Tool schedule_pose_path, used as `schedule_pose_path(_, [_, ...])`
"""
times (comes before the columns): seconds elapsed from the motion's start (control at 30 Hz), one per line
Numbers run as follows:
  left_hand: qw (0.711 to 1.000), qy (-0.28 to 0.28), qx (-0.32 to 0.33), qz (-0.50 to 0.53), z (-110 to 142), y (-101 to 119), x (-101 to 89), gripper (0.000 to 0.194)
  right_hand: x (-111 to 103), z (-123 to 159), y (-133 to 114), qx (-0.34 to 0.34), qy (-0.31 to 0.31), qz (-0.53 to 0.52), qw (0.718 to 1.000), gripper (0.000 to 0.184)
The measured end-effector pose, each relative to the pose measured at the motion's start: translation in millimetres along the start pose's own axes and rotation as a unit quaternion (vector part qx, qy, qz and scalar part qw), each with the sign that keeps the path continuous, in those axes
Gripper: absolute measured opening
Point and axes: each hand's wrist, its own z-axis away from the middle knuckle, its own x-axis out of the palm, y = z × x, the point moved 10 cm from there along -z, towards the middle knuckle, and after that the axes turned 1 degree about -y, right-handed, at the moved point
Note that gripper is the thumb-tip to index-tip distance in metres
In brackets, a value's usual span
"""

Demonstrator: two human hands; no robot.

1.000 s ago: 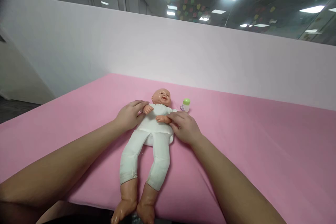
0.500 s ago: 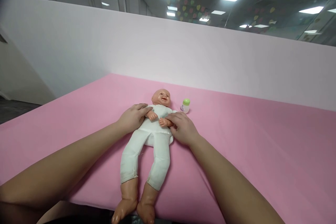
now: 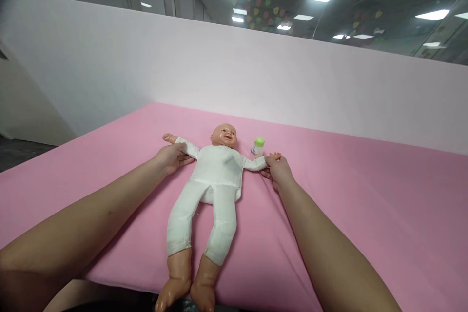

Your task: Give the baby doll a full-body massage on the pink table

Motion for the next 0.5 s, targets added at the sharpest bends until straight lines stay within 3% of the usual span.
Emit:
schedule_pose_path(0.1, [0.998, 0.027, -0.028, 0.039, -1, -1, -5.9, 0.035, 0, -5, 13, 0.062, -0.014, -0.006, 0.998, 0.030])
schedule_pose_path(0.27, [0.997, 0.041, -0.039, 0.060, -4, -4, -8.6, 0.037, 2, -4, 16, 0.067, -0.022, -0.014, 0.997, 0.036])
schedule_pose_path(0.33, [0.999, 0.036, -0.004, 0.020, -4, 2, -8.0, 0.038, 4, 0, 3, 0.011, -0.017, -0.019, 1.000, 0.048])
schedule_pose_path(0.4, [0.996, 0.039, 0.064, -0.042, 1, 16, -7.6, 0.038, 9, 11, -19, -0.086, -0.019, -0.009, 0.996, 0.062])
schedule_pose_path(0.5, [0.960, 0.031, 0.214, -0.178, 25, 47, 3.8, 0.037, 26, 45, -57, -0.239, -0.048, 0.059, 0.968, 0.067])
